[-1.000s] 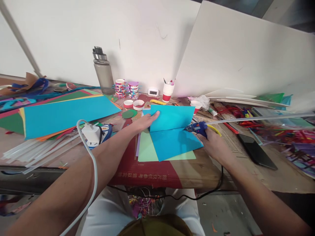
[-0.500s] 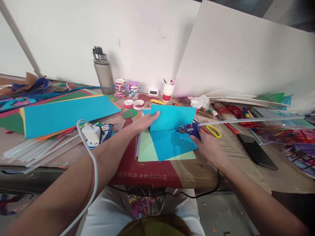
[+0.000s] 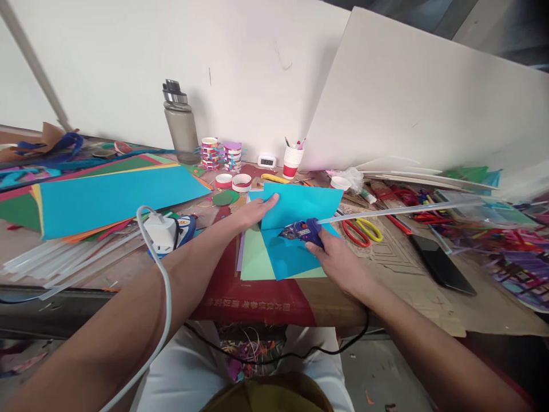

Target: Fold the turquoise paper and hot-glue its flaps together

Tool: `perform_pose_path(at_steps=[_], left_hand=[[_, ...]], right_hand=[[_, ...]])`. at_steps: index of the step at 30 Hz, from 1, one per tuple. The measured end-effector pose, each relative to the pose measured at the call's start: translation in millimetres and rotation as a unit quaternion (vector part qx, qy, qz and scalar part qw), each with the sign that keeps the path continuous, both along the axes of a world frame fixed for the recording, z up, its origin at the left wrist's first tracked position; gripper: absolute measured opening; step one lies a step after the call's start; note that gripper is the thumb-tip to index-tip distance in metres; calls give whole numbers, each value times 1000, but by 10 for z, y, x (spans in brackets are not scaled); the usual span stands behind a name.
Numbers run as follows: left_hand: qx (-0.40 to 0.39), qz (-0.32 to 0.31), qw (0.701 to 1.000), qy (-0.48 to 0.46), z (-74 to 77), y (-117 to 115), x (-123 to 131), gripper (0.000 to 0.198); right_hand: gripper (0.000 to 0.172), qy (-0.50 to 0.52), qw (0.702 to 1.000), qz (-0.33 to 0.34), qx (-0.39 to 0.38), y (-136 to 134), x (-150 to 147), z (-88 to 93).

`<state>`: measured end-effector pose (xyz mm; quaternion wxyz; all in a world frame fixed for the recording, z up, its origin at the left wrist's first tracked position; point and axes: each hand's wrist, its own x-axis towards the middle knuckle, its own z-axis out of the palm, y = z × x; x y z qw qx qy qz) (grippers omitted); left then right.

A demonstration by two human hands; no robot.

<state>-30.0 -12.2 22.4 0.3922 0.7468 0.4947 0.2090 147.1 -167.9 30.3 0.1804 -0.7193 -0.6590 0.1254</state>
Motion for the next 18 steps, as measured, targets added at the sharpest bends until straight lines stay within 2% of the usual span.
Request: perform_pose_path(at_steps=[4,9,14,18], left_hand=[[-15,17,1000,5,-21,20,-12,82],[-25,9,1000,-10,-8,16,-18,82],[-20,-7,999,-27,-18,24,-15,79],[-31,-4,999,-17,-63,61,-19,84]], right_hand=[[33,-60,997,-50,18,-30,310,-63],[38,-75,990,-110,42,-25,707,-84],[39,-94,984,-152,25,47,768,-69],[41,-82,987,-137,30,73,721,-79]])
